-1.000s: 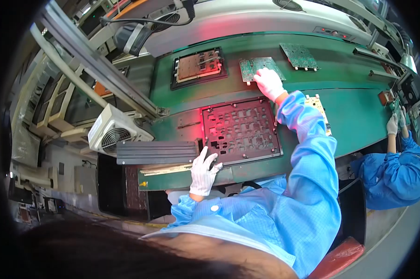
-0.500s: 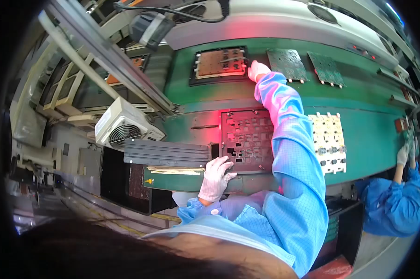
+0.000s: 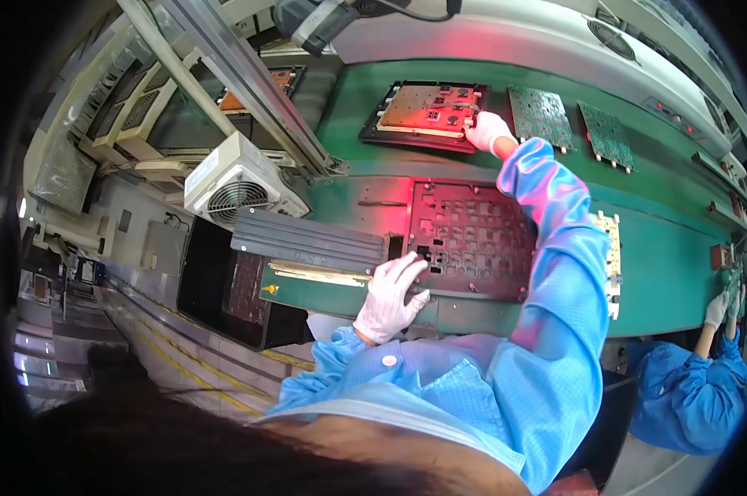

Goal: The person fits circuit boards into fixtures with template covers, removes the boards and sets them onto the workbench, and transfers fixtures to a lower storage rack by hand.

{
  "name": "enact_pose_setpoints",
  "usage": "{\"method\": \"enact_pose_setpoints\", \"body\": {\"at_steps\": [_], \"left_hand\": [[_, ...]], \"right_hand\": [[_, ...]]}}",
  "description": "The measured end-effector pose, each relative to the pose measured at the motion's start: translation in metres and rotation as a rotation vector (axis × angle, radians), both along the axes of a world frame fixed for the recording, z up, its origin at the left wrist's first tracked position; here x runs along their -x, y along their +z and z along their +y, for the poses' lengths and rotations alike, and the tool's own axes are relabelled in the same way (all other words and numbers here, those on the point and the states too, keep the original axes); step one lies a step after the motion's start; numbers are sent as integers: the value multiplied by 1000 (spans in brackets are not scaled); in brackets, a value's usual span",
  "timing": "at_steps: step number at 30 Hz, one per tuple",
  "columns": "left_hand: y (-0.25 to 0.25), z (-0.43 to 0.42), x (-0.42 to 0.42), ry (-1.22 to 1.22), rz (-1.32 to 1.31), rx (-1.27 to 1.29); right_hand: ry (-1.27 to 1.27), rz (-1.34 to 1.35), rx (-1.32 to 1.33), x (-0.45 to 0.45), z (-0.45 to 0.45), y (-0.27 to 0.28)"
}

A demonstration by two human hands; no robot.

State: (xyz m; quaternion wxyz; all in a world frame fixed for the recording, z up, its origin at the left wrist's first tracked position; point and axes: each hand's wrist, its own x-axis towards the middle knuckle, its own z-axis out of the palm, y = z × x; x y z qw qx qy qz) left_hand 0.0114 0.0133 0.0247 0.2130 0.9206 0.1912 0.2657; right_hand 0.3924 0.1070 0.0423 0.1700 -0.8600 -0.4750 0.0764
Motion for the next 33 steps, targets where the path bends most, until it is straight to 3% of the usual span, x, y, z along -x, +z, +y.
{"method": "enact_pose_setpoints", "body": {"at_steps": [4,6,8,10,12,14,15,16,18,20,21,24,25,29,32,33], "left_hand": [[-16,13,-5,146,-174,109],[-23,23,-21,270,-435,794],[-7,53,-33,269,-537,1580],[21,58,-44,401,-574,1557],[30,72,-42,331,-419,1588],[33,73,-54,361,-360,1527],[21,75,-49,286,-224,1279],[11,72,-45,276,-250,1308],[30,50,-35,225,-204,1166],[12,46,-21,235,-134,953],[11,45,-18,246,-9,915],[9,43,-18,293,395,600],[-14,47,-12,192,290,247],[-12,40,-13,99,370,-18],[6,44,-20,102,533,-117],[14,47,-22,96,461,-229]], "right_hand": [[54,0,13,21,-74,38],[85,3,68,18,-108,43],[117,32,59,21,-142,46],[128,99,81,28,-171,44],[132,120,36,37,-196,34],[34,44,71,58,-215,34],[28,56,88,63,-222,32],[24,67,102,66,-229,28],[8,97,57,73,-243,16],[6,128,24,87,-259,11],[35,81,-101,93,-265,-2],[48,90,-67,103,-281,-19],[82,93,-134,106,-284,-21],[120,-18,61,104,-291,-21],[200,-187,336,104,-282,20],[201,-265,138,107,-275,27]]}}
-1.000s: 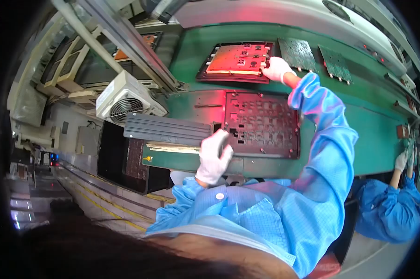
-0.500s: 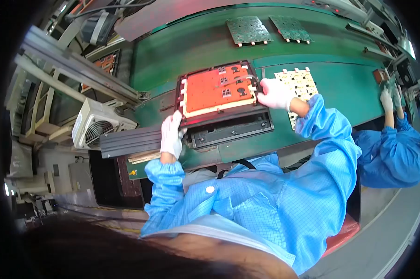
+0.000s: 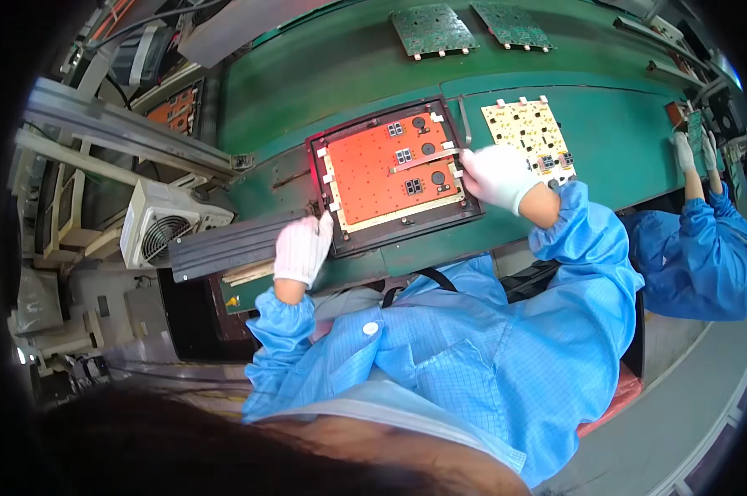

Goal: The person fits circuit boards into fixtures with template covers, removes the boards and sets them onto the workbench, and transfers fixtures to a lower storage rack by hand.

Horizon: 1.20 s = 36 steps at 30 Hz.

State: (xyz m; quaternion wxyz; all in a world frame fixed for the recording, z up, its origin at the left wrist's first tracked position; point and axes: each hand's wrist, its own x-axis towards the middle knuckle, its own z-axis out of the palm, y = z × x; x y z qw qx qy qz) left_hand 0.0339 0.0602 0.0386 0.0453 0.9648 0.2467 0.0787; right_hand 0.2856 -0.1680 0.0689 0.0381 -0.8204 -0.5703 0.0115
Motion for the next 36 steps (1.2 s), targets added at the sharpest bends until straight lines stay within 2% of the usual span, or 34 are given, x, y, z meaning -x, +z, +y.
{"method": "enact_pose_setpoints", "body": {"at_steps": [1,3,6,7,9,11,13,15,16,17,19,21,22,23,24,26,27,29,30,33,35,36], "left_hand": [[12,1,-5,7,22,60],[32,-4,-26,-39,-12,127],[23,-5,-58,-300,-245,112],[14,-6,-69,-360,-299,59],[9,-5,-85,-385,-229,59],[1,-8,-90,-356,-144,28],[-2,-2,-90,-396,-250,-71],[8,9,-97,-375,-57,96],[7,23,-102,-367,-131,83],[19,36,-108,-289,-20,51],[16,70,-109,-305,-192,7],[7,98,-114,-348,-216,-130],[6,106,-116,-328,-86,-137],[8,110,-118,-353,23,-98],[4,114,-120,-350,45,-42],[3,116,-125,-363,68,21],[6,115,-125,-371,70,-13],[9,109,-129,-381,78,-34],[10,107,-131,-328,65,-63],[7,103,-136,-217,21,-44],[5,99,-138,-96,0,-67],[5,96,-139,-61,23,-87]], "right_hand": [[63,-42,-37,-2,11,2],[454,-117,-241,-7,41,8],[851,-218,-308,-6,92,0],[860,-222,-316,-10,104,-8],[1089,-246,-190,-11,126,-17],[1130,-259,-207,-11,133,-11],[1083,-312,-256,-16,136,-8],[1013,-342,-256,-31,143,-1],[886,-406,-150,-35,143,4],[753,-468,-48,-40,145,8],[539,-482,47,-66,147,8],[319,-423,91,-86,137,15],[198,-405,184,-99,133,10],[74,-386,276,-108,130,8],[64,-388,281,-117,125,5],[-102,-156,414,-130,115,1],[-113,-152,420,-132,112,-1],[12,79,95,-129,112,-9],[47,115,59,-124,113,-13],[89,213,179,-111,118,-19],[150,198,129,-115,124,-32],[71,290,261,-113,128,-28]]}}
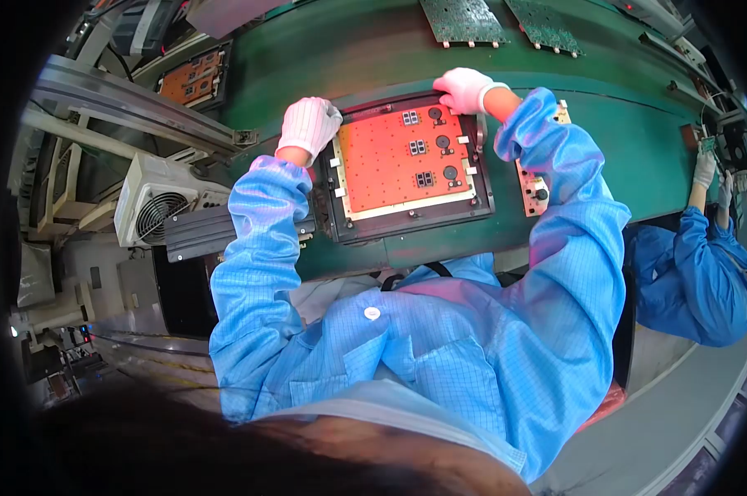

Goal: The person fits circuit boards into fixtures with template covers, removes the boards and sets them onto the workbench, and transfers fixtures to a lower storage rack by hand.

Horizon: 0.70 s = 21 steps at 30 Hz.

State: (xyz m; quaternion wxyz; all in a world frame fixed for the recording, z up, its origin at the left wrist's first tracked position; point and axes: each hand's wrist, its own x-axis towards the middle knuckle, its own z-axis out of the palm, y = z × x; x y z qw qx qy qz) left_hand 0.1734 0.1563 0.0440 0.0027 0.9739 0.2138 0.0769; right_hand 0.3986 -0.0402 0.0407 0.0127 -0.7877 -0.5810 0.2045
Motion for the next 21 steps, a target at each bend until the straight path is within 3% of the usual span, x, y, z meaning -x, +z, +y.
{"method": "enact_pose_setpoints", "body": {"at_steps": [5,8,10,11,12,14,15,18,20,21], "left_hand": [[-8,-6,4,81,-32,21],[-3,-14,29,-7,-232,205],[5,-33,57,9,-265,240],[7,-44,72,17,-303,275],[7,-57,89,-15,-312,326],[0,-88,116,-26,-323,428],[-6,-103,124,-3,-324,478],[-37,-127,128,70,-490,461],[-52,-127,126,96,-578,451],[-57,-126,125,106,-680,539]], "right_hand": [[253,-212,-129,-3,-15,-6],[342,-387,-317,7,-27,-5],[-33,-310,-394,28,-53,3],[-75,-246,-357,36,-67,3],[-143,-242,-115,54,-82,19],[-40,-157,-46,66,-118,-7],[-69,-26,117,90,-118,20],[-156,62,96,112,-132,-1],[-195,245,-210,109,-144,-21],[-191,240,-206,110,-148,-24]]}}
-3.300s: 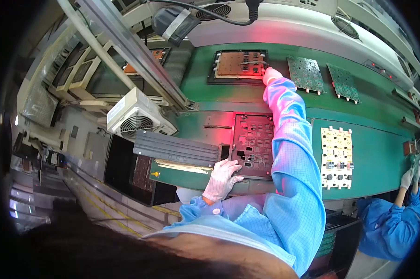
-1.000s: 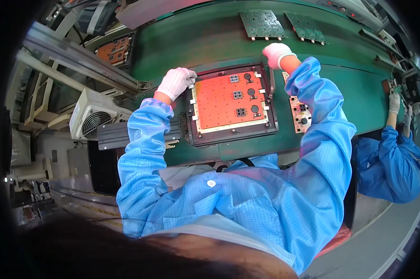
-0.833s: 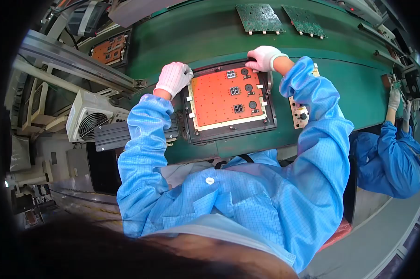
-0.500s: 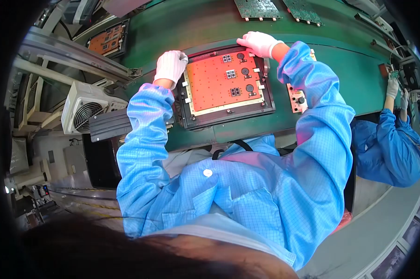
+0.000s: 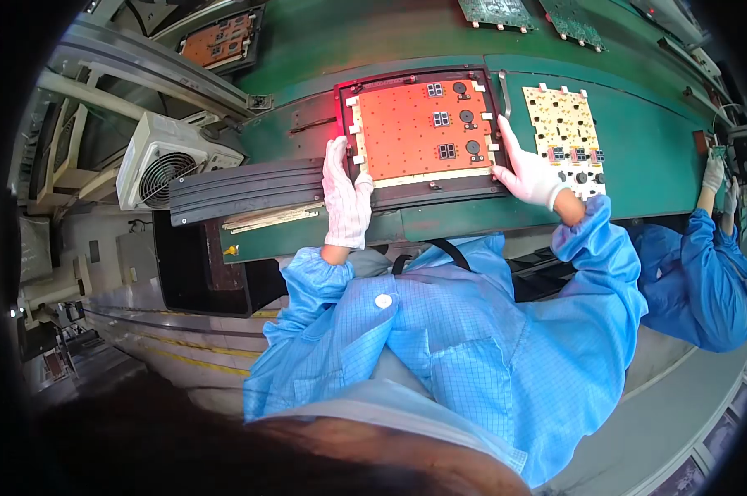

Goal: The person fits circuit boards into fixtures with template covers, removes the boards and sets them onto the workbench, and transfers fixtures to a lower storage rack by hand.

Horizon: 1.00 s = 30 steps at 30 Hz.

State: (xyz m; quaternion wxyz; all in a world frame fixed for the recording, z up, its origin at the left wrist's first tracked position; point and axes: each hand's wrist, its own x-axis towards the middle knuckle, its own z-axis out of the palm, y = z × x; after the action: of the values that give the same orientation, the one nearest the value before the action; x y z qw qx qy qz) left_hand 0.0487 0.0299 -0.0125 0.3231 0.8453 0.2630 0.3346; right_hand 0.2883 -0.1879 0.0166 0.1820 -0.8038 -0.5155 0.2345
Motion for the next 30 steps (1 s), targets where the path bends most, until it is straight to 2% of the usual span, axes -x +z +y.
{"method": "enact_pose_setpoints", "body": {"at_steps": [1,3,4,5,6,7,8,9,12,14,16,17,21,22,23,24,25,26,28,29,30], "left_hand": [[-3,0,-1,9,-107,83],[-4,2,-1,-10,-152,134],[-4,4,-2,-35,-188,184],[11,0,0,24,-20,-51],[30,-2,-1,-24,92,-116],[31,-1,1,-33,179,-265],[30,1,3,-42,266,-413],[30,2,2,-43,261,-414],[30,9,-3,-139,257,-422],[36,17,-6,-218,230,-64],[47,24,-5,-259,132,-43],[50,25,-3,-285,107,25],[43,30,-1,-331,69,123],[42,32,0,-346,64,156],[39,35,1,-344,62,156],[35,39,2,-382,27,297],[32,41,3,-419,-7,440],[35,41,2,-417,-6,443],[46,42,-1,-373,-222,623],[40,45,-3,-376,-320,694],[44,46,-3,-369,-330,683]], "right_hand": [[-13,30,-21,1,-3,-1],[-18,60,-21,5,1,9],[-13,-16,-7,8,5,16],[4,-161,82,14,15,36],[18,-304,170,18,23,50],[15,-308,167,19,29,52],[48,-449,15,17,35,54],[83,-588,-138,12,39,55],[115,-639,-177,0,50,27],[121,-697,-171,-3,55,18],[145,-675,-387,-11,55,12],[21,-514,-322,-10,55,13],[-81,-351,-455,-13,53,16],[-221,-18,-425,-12,50,20],[-222,138,-568,-13,52,19],[-221,296,-707,-14,55,18],[-237,510,-719,-19,60,22],[-286,669,-662,-12,64,45],[-353,668,-603,-2,88,83],[-216,677,-788,-6,103,82],[-81,539,-847,-3,117,96]]}}
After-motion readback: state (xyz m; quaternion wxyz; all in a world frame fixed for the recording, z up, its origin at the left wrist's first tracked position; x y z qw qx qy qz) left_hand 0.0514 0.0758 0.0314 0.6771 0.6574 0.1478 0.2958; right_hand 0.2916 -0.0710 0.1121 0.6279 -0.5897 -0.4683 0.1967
